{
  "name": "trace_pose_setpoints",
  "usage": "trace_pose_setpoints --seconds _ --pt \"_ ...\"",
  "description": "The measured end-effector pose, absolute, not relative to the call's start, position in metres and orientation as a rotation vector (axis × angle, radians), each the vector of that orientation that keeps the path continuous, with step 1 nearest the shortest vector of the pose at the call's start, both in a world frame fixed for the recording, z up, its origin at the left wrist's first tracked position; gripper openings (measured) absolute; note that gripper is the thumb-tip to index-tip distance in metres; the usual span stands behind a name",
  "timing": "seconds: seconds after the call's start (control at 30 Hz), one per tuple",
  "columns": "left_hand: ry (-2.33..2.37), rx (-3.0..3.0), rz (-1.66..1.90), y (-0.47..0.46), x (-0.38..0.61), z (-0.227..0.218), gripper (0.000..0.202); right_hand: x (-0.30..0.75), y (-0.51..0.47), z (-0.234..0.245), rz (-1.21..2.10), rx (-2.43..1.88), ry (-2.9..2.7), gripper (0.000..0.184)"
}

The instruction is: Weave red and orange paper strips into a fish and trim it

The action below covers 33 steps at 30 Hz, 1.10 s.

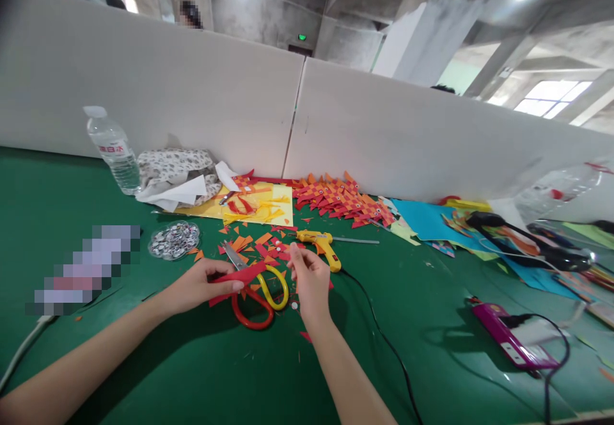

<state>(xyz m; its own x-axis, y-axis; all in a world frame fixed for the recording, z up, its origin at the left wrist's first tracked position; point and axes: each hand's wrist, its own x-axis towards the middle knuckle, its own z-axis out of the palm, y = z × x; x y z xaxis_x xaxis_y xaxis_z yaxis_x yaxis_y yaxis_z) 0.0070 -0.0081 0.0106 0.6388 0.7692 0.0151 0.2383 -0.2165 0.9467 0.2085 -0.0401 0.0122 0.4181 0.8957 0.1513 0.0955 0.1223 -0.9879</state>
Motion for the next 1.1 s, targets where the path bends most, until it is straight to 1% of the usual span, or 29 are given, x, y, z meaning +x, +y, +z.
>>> trace_pose_setpoints --seconds 0.1,0.23,0.3,0.4,0.47,0.57,0.63,0.73,0.8,0.87,0.9,0.93,1.1 --pt "0.827 1.723 0.631 -0.005 0.006 0.007 0.037 0.217 -0.037 0.01 0.613 -1.385 -1.068 0.032" --pt "0.832 1.732 0.613 -0.004 0.007 0.004 0.036 0.216 -0.039 0.009 0.279 -1.451 -1.372 0.032" --pt "0.859 1.79 0.601 -0.005 0.008 0.004 0.037 0.213 -0.041 0.011 0.157 -1.439 -1.477 0.028" --pt "0.934 1.954 0.603 -0.007 0.009 0.004 0.035 0.208 -0.044 0.013 0.121 -1.399 -1.55 0.017" --pt "0.994 2.045 0.64 -0.009 0.009 0.004 0.035 0.205 -0.046 0.014 0.103 -1.379 -1.591 0.019" --pt "1.045 2.111 0.664 -0.011 0.01 0.005 0.044 0.203 -0.047 0.014 0.043 -1.369 -1.641 0.02" --pt "1.047 2.149 0.652 -0.012 0.011 0.005 0.039 0.201 -0.042 0.019 -0.012 -1.378 -1.684 0.016" --pt "1.077 2.199 0.685 -0.014 0.013 0.004 0.027 0.196 -0.019 0.034 -0.082 -1.422 -1.871 0.022" --pt "1.11 2.196 0.718 -0.016 0.015 0.003 0.025 0.189 0.007 0.044 -0.15 -1.449 -2.056 0.022" --pt "1.12 2.188 0.737 -0.018 0.016 0.004 0.025 0.181 0.038 0.05 -0.284 -1.451 -2.278 0.025" --pt "1.115 2.194 0.745 -0.019 0.017 0.004 0.025 0.177 0.054 0.05 -0.356 -1.429 -2.43 0.026" --pt "1.104 2.208 0.757 -0.02 0.017 0.005 0.024 0.173 0.069 0.048 -0.358 -1.393 -2.511 0.027" --pt "1.043 2.287 0.788 -0.021 0.017 0.007 0.02 0.169 0.12 0.036 -0.347 -1.333 -2.673 0.025"
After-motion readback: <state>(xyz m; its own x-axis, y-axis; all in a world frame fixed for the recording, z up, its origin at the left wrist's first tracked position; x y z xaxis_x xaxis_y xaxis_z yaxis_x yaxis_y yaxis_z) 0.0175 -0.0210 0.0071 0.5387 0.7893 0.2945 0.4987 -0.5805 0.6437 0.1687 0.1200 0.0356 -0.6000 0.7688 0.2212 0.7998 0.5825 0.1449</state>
